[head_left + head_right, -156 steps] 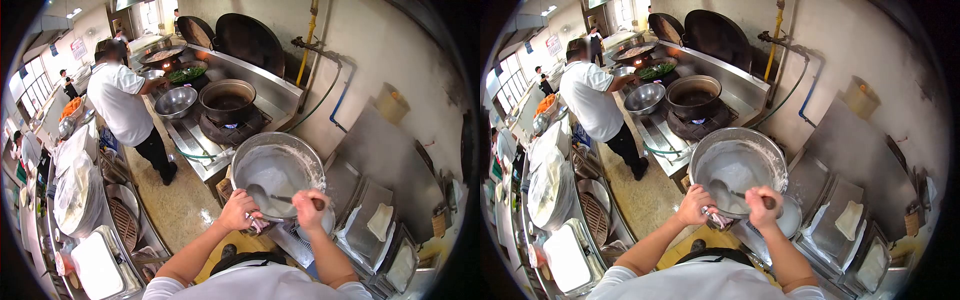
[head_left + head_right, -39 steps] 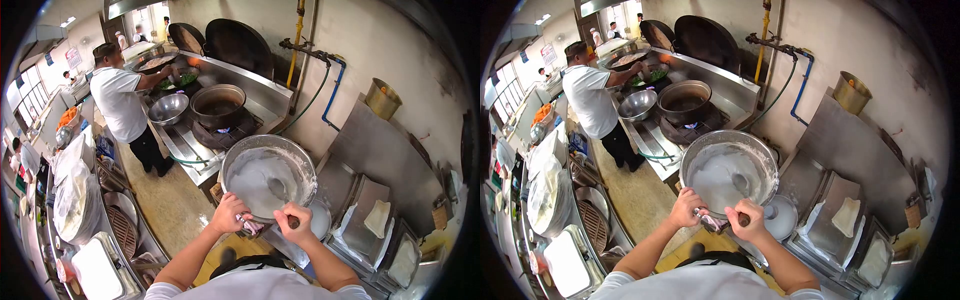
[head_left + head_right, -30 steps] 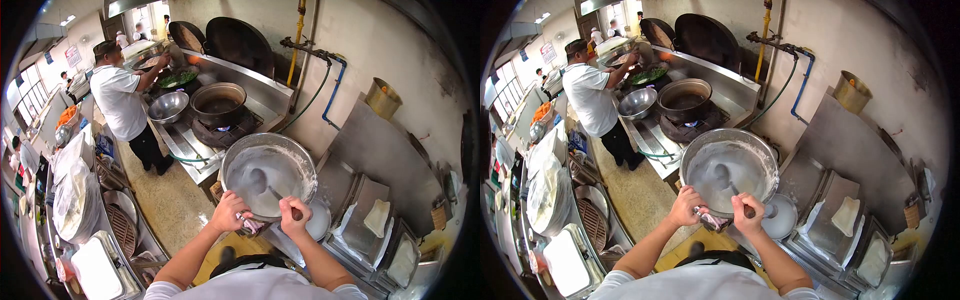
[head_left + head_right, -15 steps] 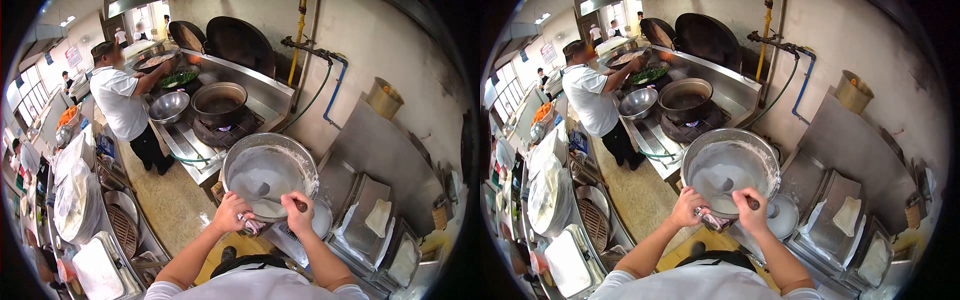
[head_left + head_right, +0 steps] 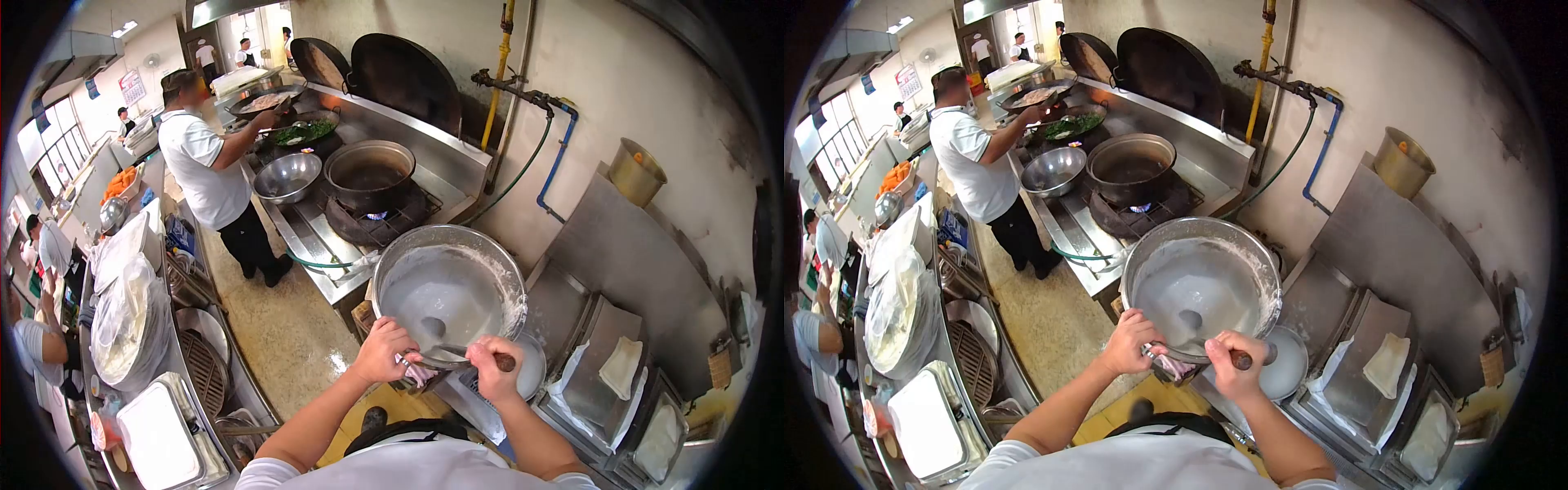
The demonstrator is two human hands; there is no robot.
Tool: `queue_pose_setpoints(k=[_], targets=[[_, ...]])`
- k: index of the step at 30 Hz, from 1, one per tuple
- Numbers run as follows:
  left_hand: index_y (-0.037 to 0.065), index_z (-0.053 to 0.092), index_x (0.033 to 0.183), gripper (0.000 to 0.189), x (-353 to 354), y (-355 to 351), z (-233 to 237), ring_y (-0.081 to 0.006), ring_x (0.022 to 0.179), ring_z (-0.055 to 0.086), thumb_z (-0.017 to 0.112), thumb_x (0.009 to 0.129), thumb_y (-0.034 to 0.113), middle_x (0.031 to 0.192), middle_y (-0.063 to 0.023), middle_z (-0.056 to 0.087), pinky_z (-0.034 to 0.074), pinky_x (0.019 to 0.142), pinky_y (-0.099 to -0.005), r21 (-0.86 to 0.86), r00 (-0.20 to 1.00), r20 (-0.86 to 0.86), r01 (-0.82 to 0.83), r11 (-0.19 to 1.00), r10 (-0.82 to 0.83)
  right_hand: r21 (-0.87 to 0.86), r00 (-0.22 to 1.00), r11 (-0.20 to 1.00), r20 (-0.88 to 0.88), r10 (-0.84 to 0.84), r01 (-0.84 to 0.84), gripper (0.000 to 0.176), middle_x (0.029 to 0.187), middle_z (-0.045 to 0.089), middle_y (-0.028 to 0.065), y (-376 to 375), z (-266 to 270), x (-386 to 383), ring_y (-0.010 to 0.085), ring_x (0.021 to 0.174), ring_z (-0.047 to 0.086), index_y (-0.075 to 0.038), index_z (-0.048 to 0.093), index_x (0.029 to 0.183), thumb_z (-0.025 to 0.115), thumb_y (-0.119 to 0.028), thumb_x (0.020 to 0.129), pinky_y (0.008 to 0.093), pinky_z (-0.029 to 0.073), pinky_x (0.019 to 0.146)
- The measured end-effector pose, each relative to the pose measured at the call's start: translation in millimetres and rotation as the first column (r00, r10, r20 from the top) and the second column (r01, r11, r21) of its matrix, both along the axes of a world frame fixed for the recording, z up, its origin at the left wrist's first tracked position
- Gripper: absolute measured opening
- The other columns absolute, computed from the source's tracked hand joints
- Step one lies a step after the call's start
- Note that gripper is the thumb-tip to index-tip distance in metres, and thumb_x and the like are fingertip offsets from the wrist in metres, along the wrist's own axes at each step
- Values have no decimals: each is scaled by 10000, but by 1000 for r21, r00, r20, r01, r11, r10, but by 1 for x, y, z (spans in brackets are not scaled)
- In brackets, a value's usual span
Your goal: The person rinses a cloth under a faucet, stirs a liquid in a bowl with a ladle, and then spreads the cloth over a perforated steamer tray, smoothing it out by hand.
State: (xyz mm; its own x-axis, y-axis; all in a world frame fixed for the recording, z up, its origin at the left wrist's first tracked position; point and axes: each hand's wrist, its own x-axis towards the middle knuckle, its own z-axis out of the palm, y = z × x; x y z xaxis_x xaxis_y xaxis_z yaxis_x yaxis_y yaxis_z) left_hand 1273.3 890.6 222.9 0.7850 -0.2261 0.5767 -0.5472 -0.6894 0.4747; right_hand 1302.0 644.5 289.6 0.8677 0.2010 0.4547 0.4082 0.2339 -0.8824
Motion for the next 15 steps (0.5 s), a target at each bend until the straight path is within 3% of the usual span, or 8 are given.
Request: queue_pose_setpoints(k=[4, 7, 10, 13, 15], targets=[[140, 745, 851, 159, 0, 1, -3, -275, 888, 616, 842, 785, 248, 796, -35, 638, 441, 1051, -468, 4, 1000, 3, -7, 1000, 7, -165, 945, 985, 328, 3, 55, 289, 626, 599, 118, 6, -24, 14, 212, 529, 544, -14, 547, 658, 719, 31, 886, 319, 394, 517], [137, 745, 849, 159, -1, 2, -4, -275, 897, 620, 840, 786, 247, 802, -33, 644, 438, 1053, -469, 10, 1000, -10, -5, 1000, 6, -414, 937, 910, 328, 122, 27, 308, 614, 591, 113, -8, -15, 12, 214, 509, 538, -15, 533, 644, 726, 28, 881, 316, 377, 495], [135, 745, 848, 160, -1, 0, -3, -275, 901, 623, 842, 783, 244, 814, -31, 654, 438, 1057, -470, 11, 1000, -17, -6, 1000, 6, -502, 953, 865, 264, 149, 4, 328, 612, 601, 101, -14, 27, -2, 187, 499, 535, -19, 518, 632, 727, 24, 881, 308, 364, 480], [134, 744, 850, 162, -2, -1, 0, -273, 900, 625, 845, 781, 240, 822, -29, 663, 437, 1061, -471, 14, 1000, -16, -13, 1000, 13, -251, 983, 967, 156, 94, -53, 319, 613, 607, 93, -11, 37, -8, 163, 493, 516, -19, 518, 642, 716, 29, 887, 314, 367, 484], [133, 743, 851, 164, -2, -2, -1, -271, 899, 627, 847, 779, 237, 825, -27, 667, 438, 1060, -471, 18, 1000, -11, -17, 1000, 17, -164, 988, 986, 151, 36, -11, 303, 631, 621, 92, -8, 10, 0, 152, 533, 543, -13, 524, 656, 700, 34, 899, 313, 397, 512]])
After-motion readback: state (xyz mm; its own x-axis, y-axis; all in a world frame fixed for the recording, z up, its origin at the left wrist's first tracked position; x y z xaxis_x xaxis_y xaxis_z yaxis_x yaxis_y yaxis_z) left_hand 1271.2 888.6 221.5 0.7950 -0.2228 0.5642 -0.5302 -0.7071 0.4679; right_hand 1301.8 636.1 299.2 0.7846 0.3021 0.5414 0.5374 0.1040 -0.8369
